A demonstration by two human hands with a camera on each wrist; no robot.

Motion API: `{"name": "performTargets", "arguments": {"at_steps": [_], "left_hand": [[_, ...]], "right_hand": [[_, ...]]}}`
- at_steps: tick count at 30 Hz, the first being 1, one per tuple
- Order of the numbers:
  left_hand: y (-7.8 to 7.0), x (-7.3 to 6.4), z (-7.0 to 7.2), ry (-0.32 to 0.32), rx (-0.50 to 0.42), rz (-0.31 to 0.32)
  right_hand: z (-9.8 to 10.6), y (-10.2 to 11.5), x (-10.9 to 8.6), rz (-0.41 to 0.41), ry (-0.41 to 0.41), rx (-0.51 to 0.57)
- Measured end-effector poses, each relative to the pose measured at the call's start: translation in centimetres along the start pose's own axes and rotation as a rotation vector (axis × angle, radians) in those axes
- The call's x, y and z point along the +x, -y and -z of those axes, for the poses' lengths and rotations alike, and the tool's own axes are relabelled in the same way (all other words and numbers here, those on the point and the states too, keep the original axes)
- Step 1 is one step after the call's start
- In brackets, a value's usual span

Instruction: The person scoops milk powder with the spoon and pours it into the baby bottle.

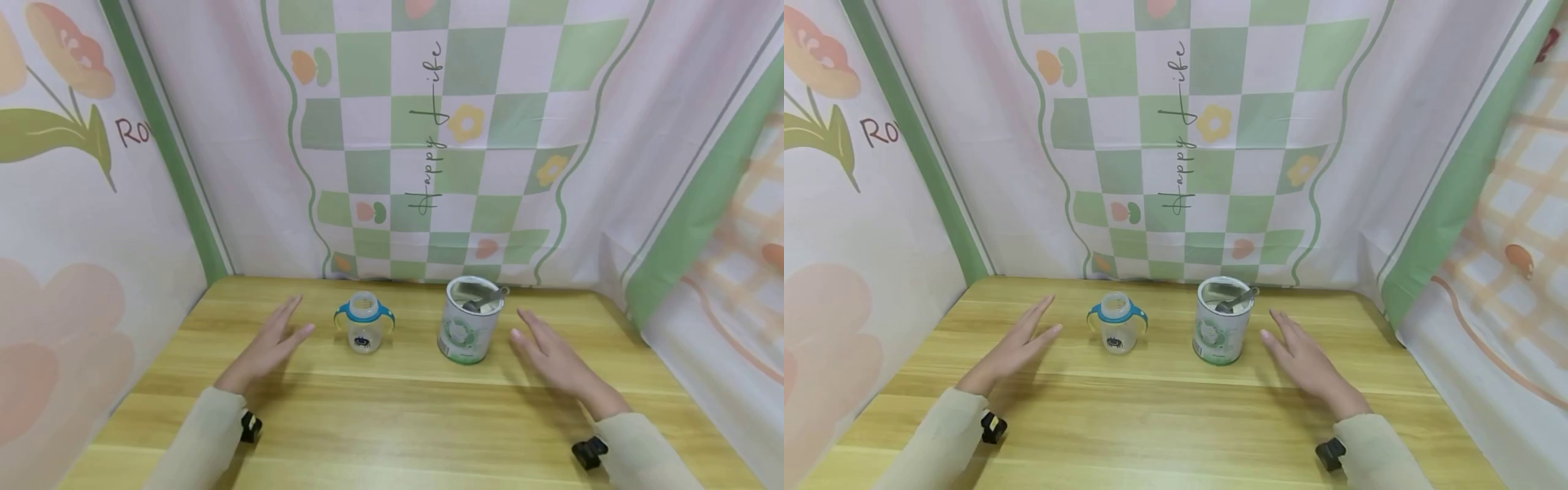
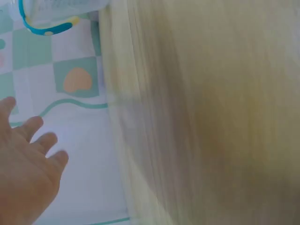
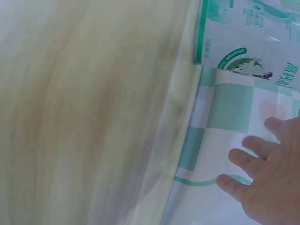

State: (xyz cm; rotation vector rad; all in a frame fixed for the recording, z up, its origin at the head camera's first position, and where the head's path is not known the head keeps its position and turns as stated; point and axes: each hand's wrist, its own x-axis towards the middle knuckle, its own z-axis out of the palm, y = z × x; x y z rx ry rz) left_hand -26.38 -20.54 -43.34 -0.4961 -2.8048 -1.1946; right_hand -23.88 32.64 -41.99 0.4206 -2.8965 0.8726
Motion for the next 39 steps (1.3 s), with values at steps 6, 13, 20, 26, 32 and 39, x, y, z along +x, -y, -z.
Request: {"name": "performTargets", "arguments": {"at_steps": [6, 13, 20, 26, 32, 39], "left_hand": [[-0.9, 0.4, -0.4, -0.033, -0.046, -0.002], [-2.1, 0.9, -1.4, -0.1, -0.095, -0.083], [-3.4, 1.8, -2.6, -0.171, -0.066, -0.221], [-4.7, 2.9, -3.7, -0.188, -0.068, -0.291], [-6.1, 3.5, -4.4, -0.203, -0.072, -0.338], [-7.6, 4.4, -5.4, -0.206, -0.094, -0.409]], "right_hand": [[0.4, 0.8, 0.1, 0.007, -0.025, 0.105], [0.8, 1.7, 0.1, -0.01, -0.062, 0.112], [1.2, 2.3, 0.3, 0.0, -0.081, 0.109], [1.2, 2.4, 0.9, 0.05, -0.136, 0.113], [1.2, 2.6, 1.0, 0.057, -0.15, 0.11], [1.4, 2.6, 1.4, 0.049, -0.147, 0.102]]}}
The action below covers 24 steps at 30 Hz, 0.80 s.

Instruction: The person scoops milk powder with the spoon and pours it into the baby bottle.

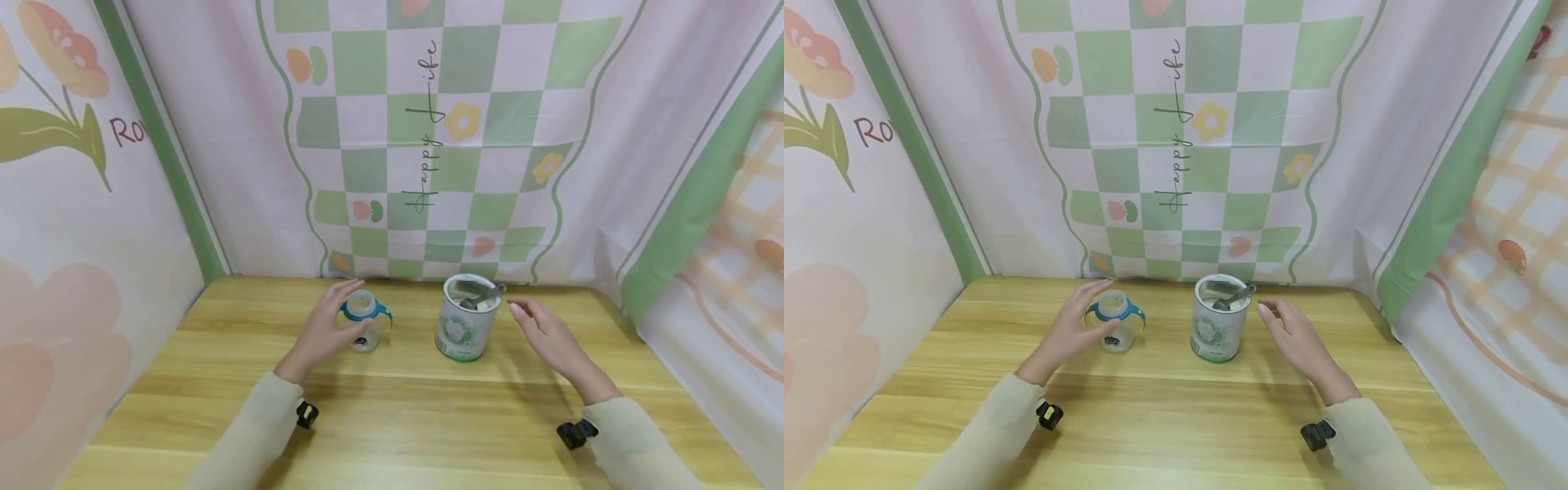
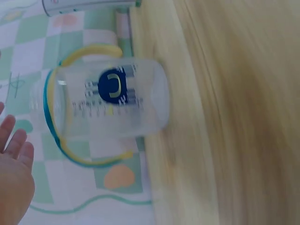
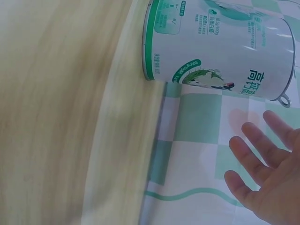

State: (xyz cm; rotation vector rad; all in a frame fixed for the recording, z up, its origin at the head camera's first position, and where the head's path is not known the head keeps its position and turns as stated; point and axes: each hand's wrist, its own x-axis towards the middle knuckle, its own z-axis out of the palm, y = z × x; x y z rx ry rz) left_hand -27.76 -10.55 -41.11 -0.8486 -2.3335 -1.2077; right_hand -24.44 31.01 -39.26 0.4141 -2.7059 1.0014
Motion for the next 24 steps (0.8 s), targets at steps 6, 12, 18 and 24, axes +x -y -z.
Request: {"name": "performTargets", "arguments": {"at_steps": [6, 12, 18, 24], "left_hand": [[-0.9, 0.9, -1.3, 0.017, -0.046, -0.04], [-2.1, 1.8, -2.7, 0.093, -0.099, 0.005], [-3.3, 2.8, -4.5, 0.201, -0.159, 0.063], [-4.1, 3.6, -6.5, 0.246, -0.161, 0.048]], "right_hand": [[0.3, 0.2, 0.5, -0.002, 0.007, -0.007], [0.5, 0.5, 0.9, 0.0, 0.008, -0.01], [0.5, 0.7, 1.5, -0.002, 0.005, -0.018], [0.4, 0.7, 2.2, -0.001, -0.003, -0.049]]}}
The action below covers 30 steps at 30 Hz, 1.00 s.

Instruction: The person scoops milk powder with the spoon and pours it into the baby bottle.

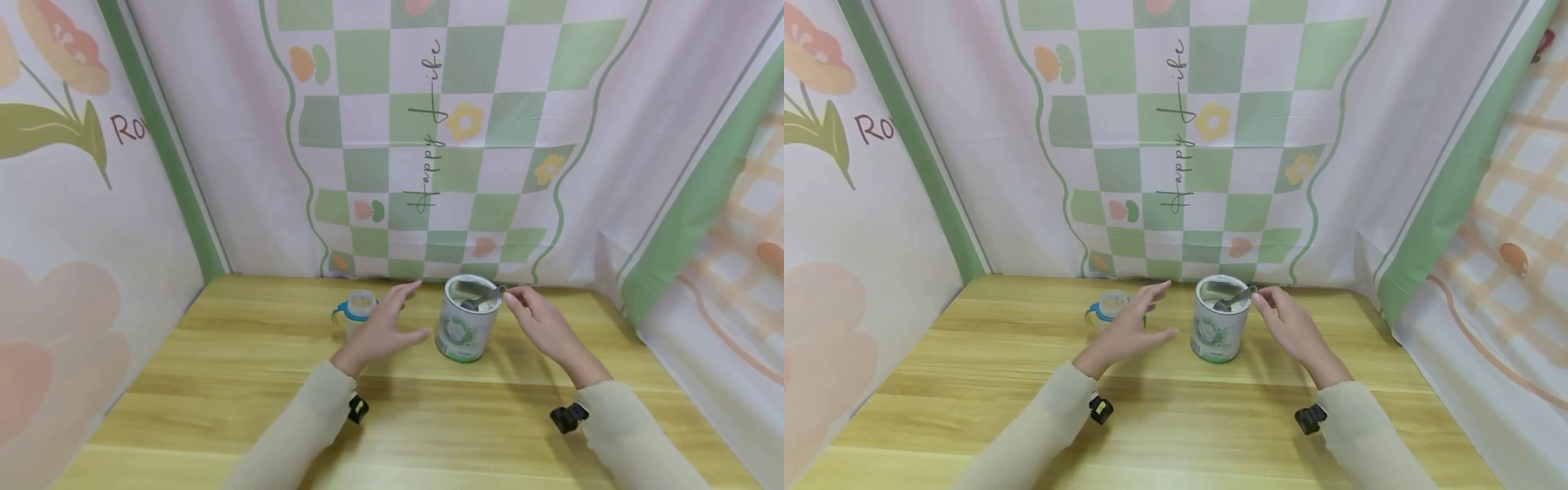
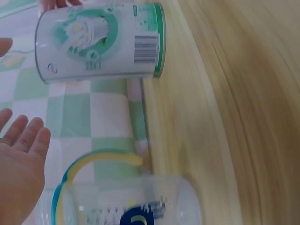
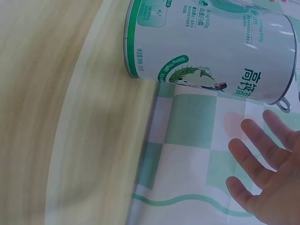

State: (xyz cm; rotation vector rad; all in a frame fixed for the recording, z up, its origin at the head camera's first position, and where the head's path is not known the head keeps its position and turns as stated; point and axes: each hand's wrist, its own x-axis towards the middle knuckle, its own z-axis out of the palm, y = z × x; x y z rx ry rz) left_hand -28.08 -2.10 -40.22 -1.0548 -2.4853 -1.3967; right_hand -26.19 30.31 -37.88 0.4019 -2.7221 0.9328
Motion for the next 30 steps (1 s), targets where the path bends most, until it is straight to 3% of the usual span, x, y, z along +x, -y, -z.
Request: {"name": "performTargets", "arguments": {"at_steps": [4, 8, 17, 20, 30], "left_hand": [[-0.1, 0.9, -1.1, 0.014, 0.003, 0.03], [0.0, 1.6, -2.1, 0.019, -0.05, 0.103], [0.6, 3.2, -4.9, -0.051, -0.228, 0.25], [0.8, 3.7, -5.7, -0.059, -0.232, 0.283], [0.0, 5.5, -7.0, -0.059, -0.226, 0.285]], "right_hand": [[-0.1, 0.1, 0.4, 0.008, -0.016, -0.014], [-0.1, 0.1, 0.7, 0.017, -0.029, -0.027], [-0.4, 0.1, 1.3, 0.009, -0.024, -0.017], [-0.5, 0.1, 1.5, -0.003, -0.015, -0.012], [-0.4, 0.0, 2.5, -0.055, 0.003, -0.055]]}}
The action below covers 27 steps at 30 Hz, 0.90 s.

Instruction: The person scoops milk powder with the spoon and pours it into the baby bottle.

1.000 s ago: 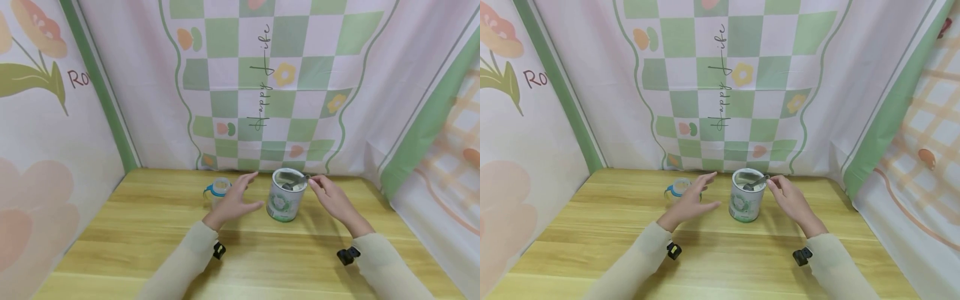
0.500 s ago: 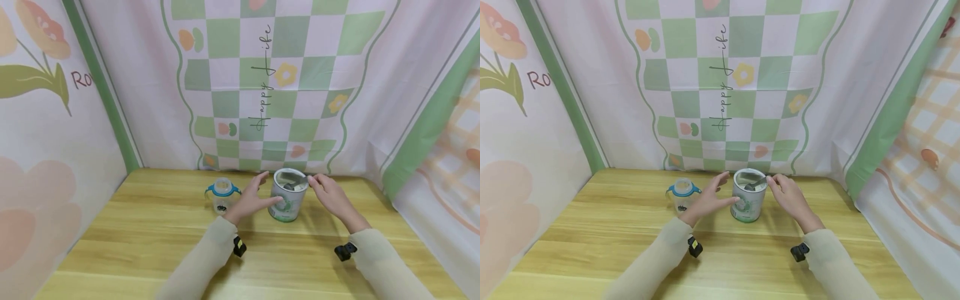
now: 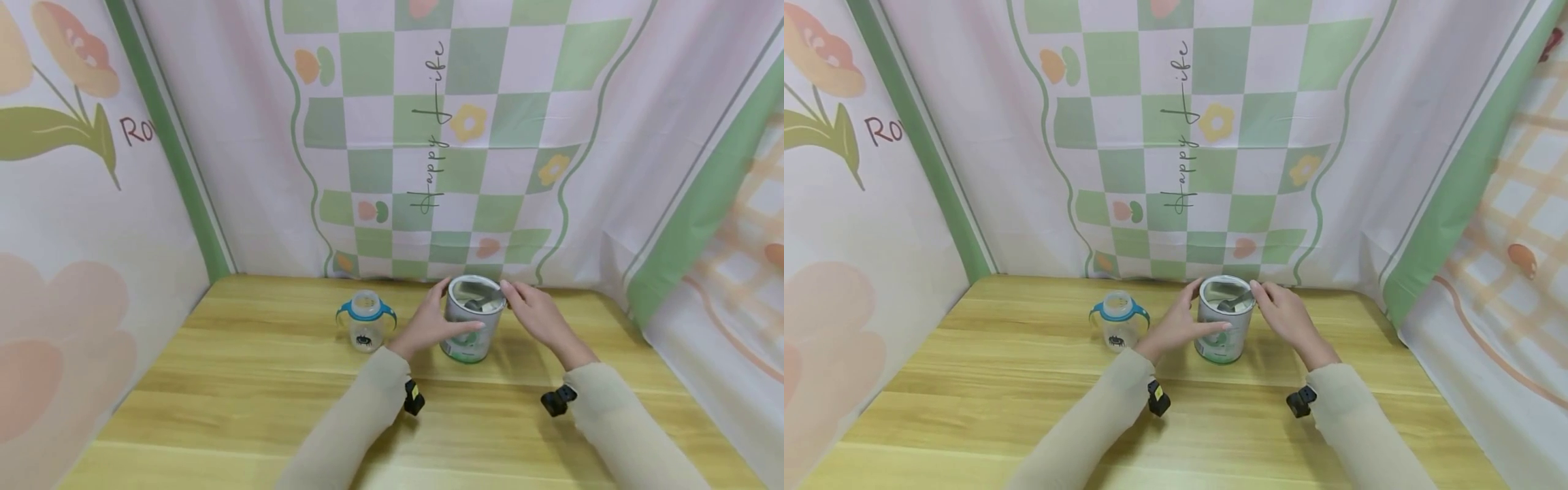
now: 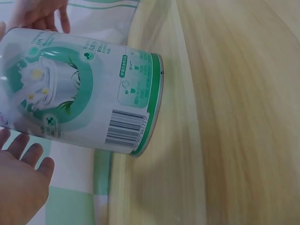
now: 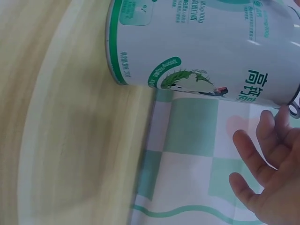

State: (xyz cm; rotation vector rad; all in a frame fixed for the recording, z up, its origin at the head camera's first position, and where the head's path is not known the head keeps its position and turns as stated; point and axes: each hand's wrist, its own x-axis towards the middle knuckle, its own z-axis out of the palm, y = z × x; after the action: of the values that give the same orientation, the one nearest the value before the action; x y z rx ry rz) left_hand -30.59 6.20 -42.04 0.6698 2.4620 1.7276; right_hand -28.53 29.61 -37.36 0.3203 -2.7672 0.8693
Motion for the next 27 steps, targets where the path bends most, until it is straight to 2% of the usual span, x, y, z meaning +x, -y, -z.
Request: {"name": "performTargets", "arguments": {"at_steps": [7, 12, 17, 21, 27], "left_hand": [[-0.4, 0.9, -1.0, -0.019, -0.072, 0.006], [-0.2, 1.2, -2.1, -0.067, -0.143, 0.024], [0.6, 1.5, -2.6, -0.109, -0.164, -0.037], [0.7, 1.5, -2.5, -0.096, -0.176, -0.086], [0.5, 1.4, -2.2, -0.071, -0.167, -0.081]], "right_hand": [[0.3, 0.1, 0.7, 0.0, 0.013, -0.01], [0.6, 0.3, 0.9, -0.005, 0.036, -0.003], [0.7, 0.5, 1.3, -0.01, 0.082, 0.002], [1.0, 0.8, 1.3, -0.002, 0.101, -0.015], [1.4, 1.6, 1.2, 0.054, 0.082, -0.062]]}}
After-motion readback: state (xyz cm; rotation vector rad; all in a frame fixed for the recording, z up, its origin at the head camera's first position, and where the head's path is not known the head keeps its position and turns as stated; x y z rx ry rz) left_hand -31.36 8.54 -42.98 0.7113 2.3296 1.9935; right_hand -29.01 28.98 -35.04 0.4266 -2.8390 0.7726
